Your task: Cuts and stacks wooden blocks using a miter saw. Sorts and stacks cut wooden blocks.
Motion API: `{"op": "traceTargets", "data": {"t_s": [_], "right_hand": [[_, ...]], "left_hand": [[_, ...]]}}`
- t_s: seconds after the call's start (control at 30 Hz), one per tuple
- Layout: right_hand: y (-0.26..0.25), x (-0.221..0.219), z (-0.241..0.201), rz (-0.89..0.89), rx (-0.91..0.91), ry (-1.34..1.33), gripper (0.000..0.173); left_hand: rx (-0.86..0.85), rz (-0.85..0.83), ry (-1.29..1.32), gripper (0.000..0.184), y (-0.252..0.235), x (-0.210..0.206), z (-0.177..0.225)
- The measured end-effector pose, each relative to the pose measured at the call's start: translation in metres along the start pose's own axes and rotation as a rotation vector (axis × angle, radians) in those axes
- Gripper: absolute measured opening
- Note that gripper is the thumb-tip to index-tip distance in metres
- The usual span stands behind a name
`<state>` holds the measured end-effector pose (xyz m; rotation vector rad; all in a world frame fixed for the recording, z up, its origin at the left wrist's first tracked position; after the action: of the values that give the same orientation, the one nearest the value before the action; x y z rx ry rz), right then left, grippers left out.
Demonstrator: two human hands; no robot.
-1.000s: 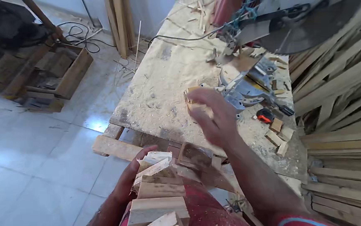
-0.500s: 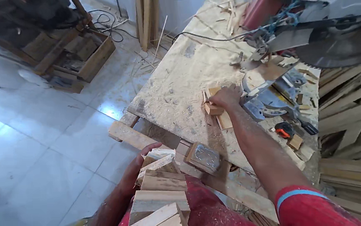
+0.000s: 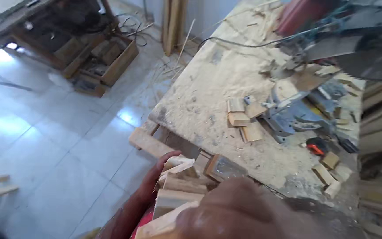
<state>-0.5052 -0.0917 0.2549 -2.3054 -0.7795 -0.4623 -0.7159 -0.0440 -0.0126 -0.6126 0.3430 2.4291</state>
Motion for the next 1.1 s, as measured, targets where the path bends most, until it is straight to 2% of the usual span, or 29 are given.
{"op": "traceTargets", "data": {"t_s": [0.03,0.1,0.13,0.2,0.23,0.27,0.33,0.37,0.4,0.47,0.53,0.63,0.77,0.87,0.97,1.03,1.1], "right_hand": [[0.0,-0.003,0.001,-0.005,0.051,-0.029,0.069],[0.002,0.004,0.011,0.037,0.036,-0.155,0.076],[0.002,0.014,0.024,0.14,-0.01,-0.151,0.07],[0.001,0.047,0.081,0.379,-0.181,0.086,0.05],[0.002,0.065,0.125,0.453,-0.357,0.279,0.047],[0.007,0.082,0.177,0.472,-0.643,0.411,0.054],[0.033,0.103,0.286,0.446,-1.175,0.462,0.074],[0.049,0.106,0.33,0.412,-1.351,0.484,0.08],[0.062,0.107,0.362,0.362,-1.461,0.532,0.085],[0.078,0.104,0.395,0.269,-1.521,0.671,0.091],[0.078,0.098,0.403,0.263,-1.534,0.727,0.095],[0.07,0.107,0.393,0.369,-1.466,0.714,0.1],[0.056,0.131,0.337,0.624,-1.093,0.648,0.092],[0.084,0.133,0.324,0.663,-1.123,0.44,0.081],[0.093,0.132,0.301,0.735,-1.025,0.236,0.071],[0.092,0.112,0.278,0.788,-0.955,-0.071,0.057],[0.075,0.082,0.247,0.744,-0.862,-0.432,0.047]], "left_hand": [[0.017,-0.002,0.018,0.084,-0.001,-0.005,0.009],[-0.007,-0.055,0.05,0.085,-0.002,-0.003,0.011],[-0.047,-0.092,0.059,0.082,-0.006,0.0,0.011],[-0.122,-0.134,0.085,0.078,-0.013,0.007,0.005],[-0.101,-0.106,0.103,0.082,-0.013,0.008,0.003],[-0.07,-0.039,0.089,0.086,-0.013,0.006,0.004],[0.029,0.107,-0.011,0.089,-0.009,-0.005,0.012],[0.038,0.07,-0.047,0.095,-0.007,-0.003,0.012],[0.036,0.043,-0.068,0.098,-0.007,-0.003,0.014],[0.02,0.038,-0.056,0.098,-0.006,-0.005,0.016],[-0.012,0.041,-0.017,0.094,-0.002,-0.004,0.015],[-0.024,0.046,-0.012,0.097,0.001,-0.001,0.015],[-0.025,0.081,0.008,0.096,0.004,-0.001,0.021],[0.006,0.072,0.036,0.094,0.006,-0.005,0.019],[0.004,0.097,0.021,0.093,0.004,-0.009,0.02],[-0.042,0.014,0.043,0.093,0.002,-0.002,0.011],[-0.063,-0.01,0.016,0.096,-0.001,0.005,0.006]]}}
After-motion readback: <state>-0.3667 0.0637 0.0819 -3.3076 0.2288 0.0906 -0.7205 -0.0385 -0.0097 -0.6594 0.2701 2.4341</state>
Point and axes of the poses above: each hand's wrist, its own y-axis away from the middle knuckle, its own x-axis out of the back of the hand, z = x × y, the point moved 3 cm from there along -y, towards the middle knuckle, and after that the axes turned 8 degrees about -y, right-handed, at the moved point
